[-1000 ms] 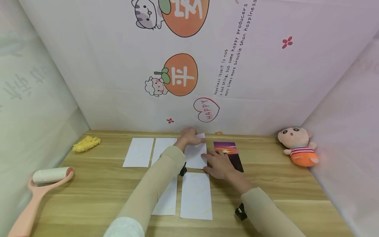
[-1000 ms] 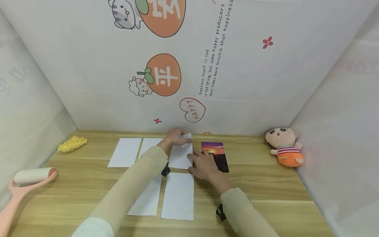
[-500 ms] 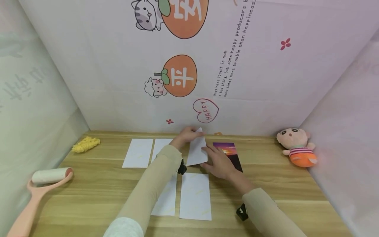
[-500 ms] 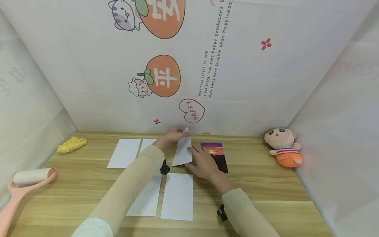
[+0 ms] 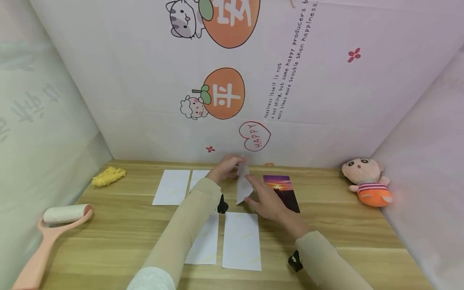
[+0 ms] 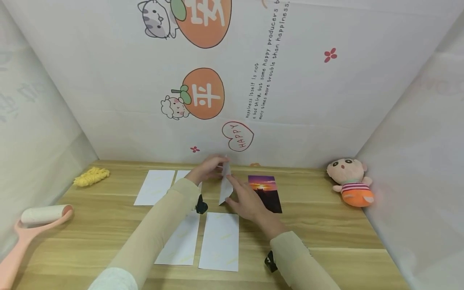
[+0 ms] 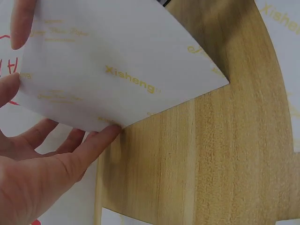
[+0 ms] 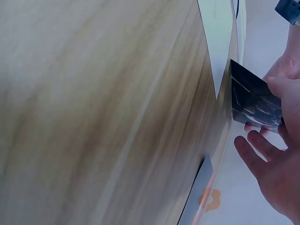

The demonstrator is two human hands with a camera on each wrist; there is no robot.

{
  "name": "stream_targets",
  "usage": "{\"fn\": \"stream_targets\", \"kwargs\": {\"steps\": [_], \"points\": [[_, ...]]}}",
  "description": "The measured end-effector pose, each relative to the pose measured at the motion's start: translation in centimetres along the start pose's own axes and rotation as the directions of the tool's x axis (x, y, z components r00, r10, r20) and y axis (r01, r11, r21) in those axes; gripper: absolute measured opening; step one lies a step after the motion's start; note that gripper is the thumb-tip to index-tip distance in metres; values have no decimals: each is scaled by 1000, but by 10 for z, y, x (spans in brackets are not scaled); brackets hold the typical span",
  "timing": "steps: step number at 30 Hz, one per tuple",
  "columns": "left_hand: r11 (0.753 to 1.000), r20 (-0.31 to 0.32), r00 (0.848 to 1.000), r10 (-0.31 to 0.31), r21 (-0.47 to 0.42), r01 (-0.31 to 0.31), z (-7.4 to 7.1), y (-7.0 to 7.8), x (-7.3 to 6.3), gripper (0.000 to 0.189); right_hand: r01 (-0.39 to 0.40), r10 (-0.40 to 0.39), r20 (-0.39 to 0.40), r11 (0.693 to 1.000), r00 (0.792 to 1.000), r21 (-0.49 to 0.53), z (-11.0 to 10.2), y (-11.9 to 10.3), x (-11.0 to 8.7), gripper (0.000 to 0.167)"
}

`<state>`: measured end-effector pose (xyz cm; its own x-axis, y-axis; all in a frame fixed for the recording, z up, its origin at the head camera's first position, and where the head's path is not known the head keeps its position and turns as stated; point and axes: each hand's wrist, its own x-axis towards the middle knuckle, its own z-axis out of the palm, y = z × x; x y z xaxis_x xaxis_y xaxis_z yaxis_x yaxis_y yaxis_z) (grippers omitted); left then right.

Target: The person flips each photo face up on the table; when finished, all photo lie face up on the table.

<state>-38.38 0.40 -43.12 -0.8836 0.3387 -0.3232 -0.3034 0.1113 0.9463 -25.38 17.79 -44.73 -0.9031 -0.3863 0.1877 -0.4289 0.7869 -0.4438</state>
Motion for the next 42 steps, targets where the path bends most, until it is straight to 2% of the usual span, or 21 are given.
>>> {"fn": "stream_targets", "kwargs": {"steps": [7, 10, 16, 19, 25, 27, 28, 29, 30, 31, 33, 35, 36, 37, 39, 40, 42], "points": [[984, 34, 998, -47, -168, 52, -9, -2, 2, 52, 32, -31, -18, 998, 999, 61, 5, -3, 3, 78], [983, 43, 998, -49, -173, 56, -12, -4, 2, 53, 37, -37, -3, 996, 999, 84, 8, -4, 6, 77], [987, 35, 999, -33, -153, 37, -15, -5, 0, 53, -10, 4, 58, 995, 998, 97, 12, -6, 8, 61], [987, 11, 1000, -29, -157, 30, -16, -5, -1, 50, -21, 13, 79, 995, 997, 101, 14, -7, 9, 57], [998, -73, 997, -22, -61, 18, -22, -9, -2, 34, 18, -22, 75, 998, 997, 55, 17, -7, 14, 52], [1000, -99, 995, 10, 29, -8, -24, -11, -3, 36, 22, -24, 84, 999, 996, 28, 17, -9, 15, 49], [994, -118, 992, 44, 103, -32, -24, -12, -3, 38, 21, -21, 87, 1000, 996, 8, 17, -9, 15, 48], [979, -139, 986, 88, 197, -60, -24, -12, -4, 41, 20, -19, 93, 1000, 996, -10, 17, -9, 15, 47], [951, -158, 978, 137, 298, -85, -23, -12, -6, 43, 17, -14, 97, 999, 995, -30, 16, -10, 15, 46], [907, -171, 967, 189, 408, -105, -21, -11, -8, 43, 10, -5, 103, 999, 995, -49, 16, -11, 15, 45], [788, -189, 936, 297, 602, -129, -17, -10, -12, 43, -4, 14, 113, 996, 994, -91, 15, -12, 15, 43], [679, -191, 909, 370, 724, -124, -11, -9, -16, 45, -18, 32, 123, 993, 992, -114, 16, -12, 15, 42], [646, -186, 904, 384, 754, -119, -8, -8, -17, 45, -22, 39, 128, 992, 991, -125, 16, -13, 15, 42], [619, -181, 901, 393, 777, -114, -6, -8, -18, 46, -25, 43, 133, 991, 990, -135, 16, -13, 15, 42], [566, -166, 906, 390, 819, -93, -2, -8, -19, 51, -29, 50, 146, 989, 988, -145, 17, -14, 16, 42], [542, -158, 913, 377, 837, -79, -1, -9, -19, 52, -32, 55, 154, 988, 987, -151, 18, -14, 15, 42], [478, -126, 926, 355, 876, -64, 0, -10, -19, 50, -34, 60, 167, 987, 984, -159, 18, -15, 15, 41]]}}
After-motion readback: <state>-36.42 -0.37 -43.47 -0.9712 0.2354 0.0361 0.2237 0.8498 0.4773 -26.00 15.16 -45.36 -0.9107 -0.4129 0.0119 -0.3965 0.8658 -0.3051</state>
